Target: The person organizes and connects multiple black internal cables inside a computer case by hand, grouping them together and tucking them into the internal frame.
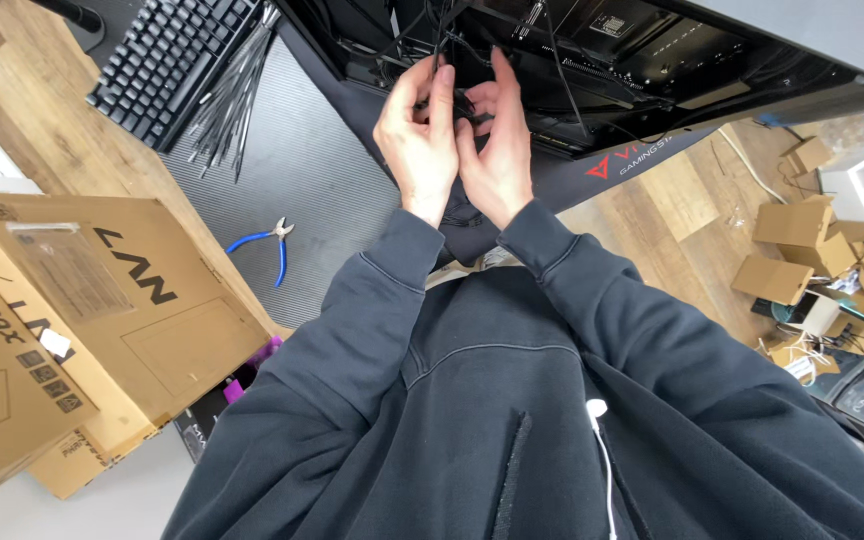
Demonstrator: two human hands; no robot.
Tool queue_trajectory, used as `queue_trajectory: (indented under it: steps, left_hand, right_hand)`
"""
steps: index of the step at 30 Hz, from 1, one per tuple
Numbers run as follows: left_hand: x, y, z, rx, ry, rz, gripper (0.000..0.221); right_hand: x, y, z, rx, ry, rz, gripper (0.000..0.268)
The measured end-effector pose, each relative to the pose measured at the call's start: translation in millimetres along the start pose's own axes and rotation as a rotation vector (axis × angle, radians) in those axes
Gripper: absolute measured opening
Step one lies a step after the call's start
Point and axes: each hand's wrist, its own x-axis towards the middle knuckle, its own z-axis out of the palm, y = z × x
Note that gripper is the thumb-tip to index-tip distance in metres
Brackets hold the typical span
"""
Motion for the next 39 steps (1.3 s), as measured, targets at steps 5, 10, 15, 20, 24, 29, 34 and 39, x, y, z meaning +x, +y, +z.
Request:
queue_trajectory:
  steps: [5,10,15,20,24,29,34,39]
  left_hand:
    - [-9,-3,8,0.003,-0.099,-0.041,0.045]
    - [-2,-6,14,0.162,-0.166,0.049,0.039]
    - [10,-15,17,0.183,-0.267,0.149,0.026]
    - [11,-33,25,0.165,-0.378,-0.008,0.031]
    - [2,-33,19,0.036,-0.436,0.018,0.036]
    - [7,-44,15,-0.363,-0.656,-0.065,0.011]
    - [-5,-44,21,0.113,-0.609,-0.026,0.033]
    - [-18,-35,-4,0.16,-0.717,0.193,0.064]
  right_hand:
    - [-1,-1,-1,-0.096,0.086,-0.082,0.04]
    - [7,-5,-11,0.023,0.042,-0.21,0.022]
    - [10,28,-16,0.227,-0.096,-0.153,0.049]
    - [5,-2,-18,0.102,0.087,-0.082,0.037]
    - [15,-16,-23,-0.207,0.002,-0.094,0.045]
    - [29,-7,-27,-0.092,-0.152,-0.08,0.038]
    - [32,-15,-16,-0.172,-0.085,-0.107,0.03]
    - [33,-2,-17,-0.247,-0.063,-0.135,0.036]
